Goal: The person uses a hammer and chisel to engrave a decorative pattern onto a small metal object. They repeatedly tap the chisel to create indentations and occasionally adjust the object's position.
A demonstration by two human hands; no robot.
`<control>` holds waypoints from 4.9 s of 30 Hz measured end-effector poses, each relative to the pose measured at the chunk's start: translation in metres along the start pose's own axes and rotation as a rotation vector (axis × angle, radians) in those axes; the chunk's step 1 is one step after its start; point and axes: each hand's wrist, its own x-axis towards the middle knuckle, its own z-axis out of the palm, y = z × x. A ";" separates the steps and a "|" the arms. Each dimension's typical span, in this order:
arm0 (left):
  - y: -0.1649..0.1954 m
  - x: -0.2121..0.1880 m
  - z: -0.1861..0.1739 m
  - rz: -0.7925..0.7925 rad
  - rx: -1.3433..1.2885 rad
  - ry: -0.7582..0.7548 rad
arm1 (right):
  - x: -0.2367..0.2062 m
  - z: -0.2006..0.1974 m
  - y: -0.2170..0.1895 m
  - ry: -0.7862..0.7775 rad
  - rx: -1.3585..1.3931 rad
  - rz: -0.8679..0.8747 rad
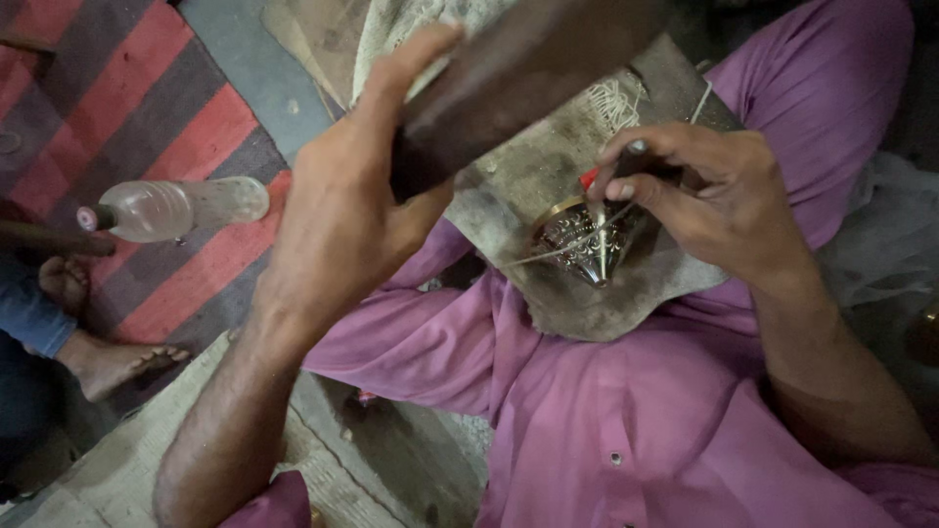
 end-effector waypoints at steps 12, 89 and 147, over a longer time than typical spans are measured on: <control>0.002 0.003 0.004 0.000 0.544 -0.090 | 0.002 -0.001 -0.002 -0.031 0.036 -0.010; -0.009 -0.141 0.102 -0.685 -0.012 0.191 | 0.000 0.016 -0.029 -0.012 0.063 -0.011; -0.043 -0.078 0.013 -0.111 0.571 0.096 | 0.018 0.047 -0.053 -0.072 -0.279 0.005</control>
